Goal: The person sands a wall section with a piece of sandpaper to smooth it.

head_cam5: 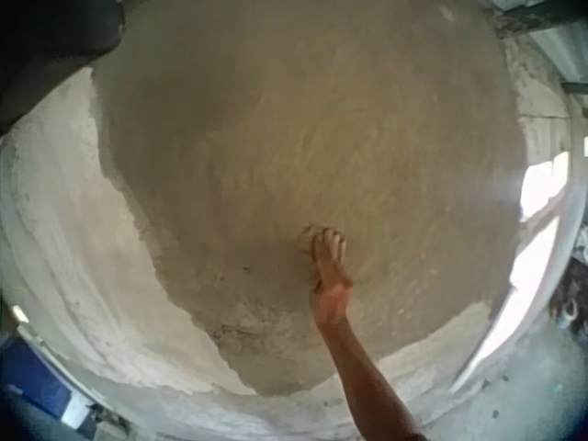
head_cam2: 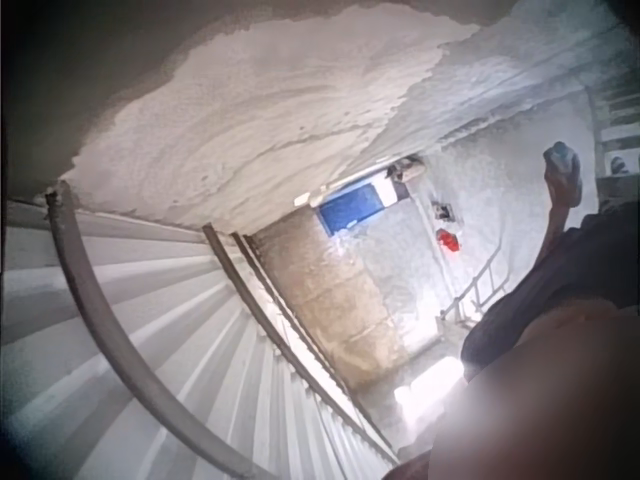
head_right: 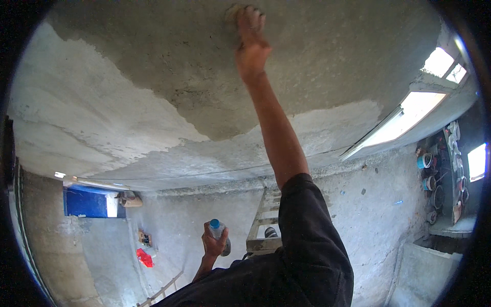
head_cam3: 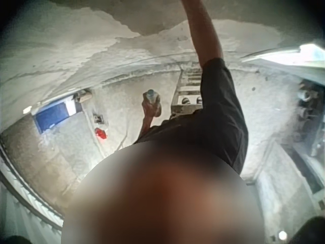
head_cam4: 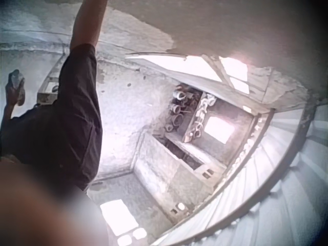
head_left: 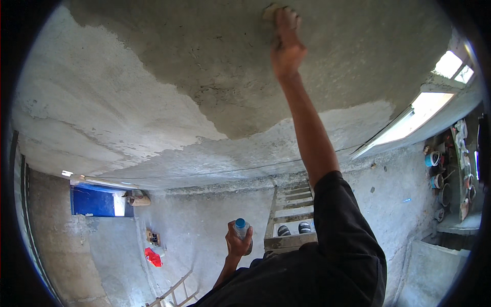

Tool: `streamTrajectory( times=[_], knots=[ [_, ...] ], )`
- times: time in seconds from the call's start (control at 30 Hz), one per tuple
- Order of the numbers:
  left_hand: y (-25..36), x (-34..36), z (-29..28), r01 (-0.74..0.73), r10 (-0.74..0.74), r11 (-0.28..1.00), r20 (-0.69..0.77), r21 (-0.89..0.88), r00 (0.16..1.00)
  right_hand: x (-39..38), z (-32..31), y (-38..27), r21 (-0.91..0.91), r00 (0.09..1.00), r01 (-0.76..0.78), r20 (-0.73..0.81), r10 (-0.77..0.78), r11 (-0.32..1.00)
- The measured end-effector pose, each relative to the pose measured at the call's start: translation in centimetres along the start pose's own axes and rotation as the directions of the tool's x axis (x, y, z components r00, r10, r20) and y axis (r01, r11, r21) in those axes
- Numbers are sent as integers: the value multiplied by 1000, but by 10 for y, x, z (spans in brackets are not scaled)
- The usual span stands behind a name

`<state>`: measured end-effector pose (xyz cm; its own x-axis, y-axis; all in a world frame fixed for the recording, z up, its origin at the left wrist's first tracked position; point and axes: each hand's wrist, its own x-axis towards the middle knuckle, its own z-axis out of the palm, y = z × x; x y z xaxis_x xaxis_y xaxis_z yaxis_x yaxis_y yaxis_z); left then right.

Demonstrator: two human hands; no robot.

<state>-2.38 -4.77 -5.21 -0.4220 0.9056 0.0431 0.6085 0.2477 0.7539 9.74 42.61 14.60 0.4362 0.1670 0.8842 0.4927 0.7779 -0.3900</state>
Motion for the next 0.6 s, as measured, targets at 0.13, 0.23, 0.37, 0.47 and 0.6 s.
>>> streamTrajectory(
  times=[0.13,0.23,0.37,0.47,0.6],
  knots=[
    [-1,3,0,-4,4,999,3,33,1000,-55,-2,-25,-20,963,69,262,-61,997],
    [0,5,-2,-3,3,1000,6,3,1000,-50,-16,-33,90,943,-82,329,49,993],
    [3,1,-1,1,-2,1000,22,28,1000,23,-18,-15,104,999,-10,44,6,994],
    [2,-1,1,19,-19,1000,39,2,999,17,-6,-2,38,969,-223,119,217,974],
    [2,0,5,7,-8,1000,49,12,999,-70,-6,-7,-52,953,121,287,-101,991]
  ],
)
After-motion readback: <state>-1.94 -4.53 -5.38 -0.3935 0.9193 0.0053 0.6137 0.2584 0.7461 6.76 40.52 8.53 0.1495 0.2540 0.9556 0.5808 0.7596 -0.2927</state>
